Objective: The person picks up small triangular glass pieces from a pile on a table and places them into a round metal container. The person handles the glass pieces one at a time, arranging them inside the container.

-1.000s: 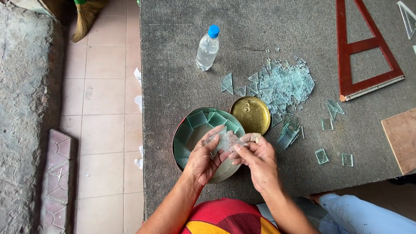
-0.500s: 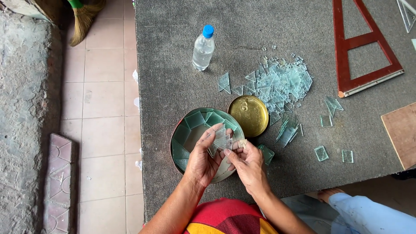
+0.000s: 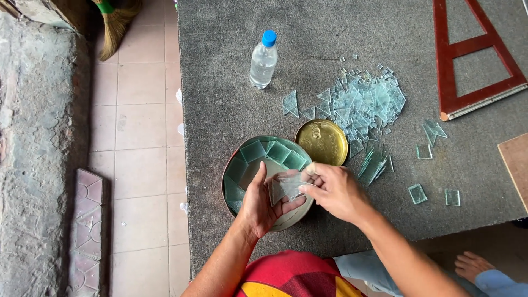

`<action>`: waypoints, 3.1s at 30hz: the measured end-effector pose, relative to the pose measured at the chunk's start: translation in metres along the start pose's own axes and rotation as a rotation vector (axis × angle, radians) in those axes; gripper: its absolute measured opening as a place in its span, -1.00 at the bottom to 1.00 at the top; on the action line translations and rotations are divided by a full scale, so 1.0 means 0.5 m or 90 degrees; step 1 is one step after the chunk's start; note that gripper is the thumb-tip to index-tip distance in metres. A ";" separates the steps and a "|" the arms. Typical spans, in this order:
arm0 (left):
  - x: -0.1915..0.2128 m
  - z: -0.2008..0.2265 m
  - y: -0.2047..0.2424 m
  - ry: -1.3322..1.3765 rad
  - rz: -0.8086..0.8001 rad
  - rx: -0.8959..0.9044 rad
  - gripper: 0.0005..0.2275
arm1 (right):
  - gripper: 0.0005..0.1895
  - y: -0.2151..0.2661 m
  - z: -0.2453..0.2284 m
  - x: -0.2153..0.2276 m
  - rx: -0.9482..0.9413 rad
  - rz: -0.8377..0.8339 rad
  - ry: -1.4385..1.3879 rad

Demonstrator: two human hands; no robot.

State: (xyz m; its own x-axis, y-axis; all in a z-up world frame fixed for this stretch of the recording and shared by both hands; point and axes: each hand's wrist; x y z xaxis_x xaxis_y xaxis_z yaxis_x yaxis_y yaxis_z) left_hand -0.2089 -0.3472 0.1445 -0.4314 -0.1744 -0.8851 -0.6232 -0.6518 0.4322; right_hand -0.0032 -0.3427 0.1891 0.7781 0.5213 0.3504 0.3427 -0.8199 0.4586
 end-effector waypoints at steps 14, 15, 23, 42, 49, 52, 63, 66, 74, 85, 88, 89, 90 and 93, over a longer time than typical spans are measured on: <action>0.081 -0.059 -0.045 -0.123 0.056 -0.039 -0.73 | -0.66 0.027 0.042 -0.088 0.045 0.086 0.287; 0.057 -0.051 -0.032 -0.125 0.057 -0.037 -0.73 | -0.66 0.029 0.040 -0.090 0.043 0.087 0.284; -0.011 -0.023 0.003 -0.099 0.111 0.013 -0.70 | -0.63 0.048 0.062 -0.084 0.034 0.108 0.242; 0.058 -0.037 -0.024 -0.150 0.013 0.118 -0.11 | -0.70 0.050 0.024 -0.040 -0.051 -0.005 0.203; 0.089 -0.038 -0.047 -0.085 0.016 0.105 -0.21 | -0.76 0.071 0.042 -0.039 0.005 0.027 0.068; 0.099 -0.053 -0.057 -0.132 0.008 0.134 -0.27 | -0.80 0.077 0.024 -0.027 0.035 -0.062 0.180; 0.066 -0.115 -0.009 -0.163 -0.079 0.301 -0.18 | -0.45 0.099 0.066 -0.092 0.093 -0.173 0.374; 0.081 -0.142 -0.019 -0.089 -0.061 0.259 -0.29 | -0.48 0.118 0.079 -0.107 0.159 -0.150 0.332; 0.087 -0.142 -0.008 -0.116 -0.023 0.254 -0.43 | -0.73 0.115 0.110 -0.108 0.105 -0.121 0.231; 0.061 0.061 0.249 -0.449 0.270 -0.212 -0.62 | -0.73 -0.148 0.144 -0.125 -0.065 -0.310 0.289; 0.117 0.067 0.277 -0.422 0.320 -0.266 -0.64 | -0.59 -0.189 0.174 -0.181 -0.073 -0.385 0.319; 0.130 0.063 0.281 -0.400 0.347 -0.266 -0.65 | -0.50 -0.193 0.178 -0.195 -0.098 -0.420 0.328; 0.144 0.056 0.283 -0.397 0.349 -0.267 -0.65 | -0.50 -0.192 0.179 -0.210 -0.097 -0.423 0.329; 0.163 0.027 0.279 -0.359 0.341 -0.262 -0.67 | -0.61 -0.175 0.170 -0.228 -0.094 -0.412 0.326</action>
State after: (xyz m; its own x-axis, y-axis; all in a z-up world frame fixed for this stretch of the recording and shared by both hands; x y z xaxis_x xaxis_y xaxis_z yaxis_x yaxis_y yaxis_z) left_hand -0.3397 -0.4424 0.1349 -0.9242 -0.2129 -0.3170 -0.0073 -0.8200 0.5723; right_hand -0.0773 -0.3506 0.0399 0.1041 0.9509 0.2913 0.5393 -0.3001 0.7868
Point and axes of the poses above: each hand's wrist, its own y-axis away from the middle knuckle, its own x-axis out of the back of the hand, z = x × y, and after that the axes turned 15 degrees about -z, right-handed
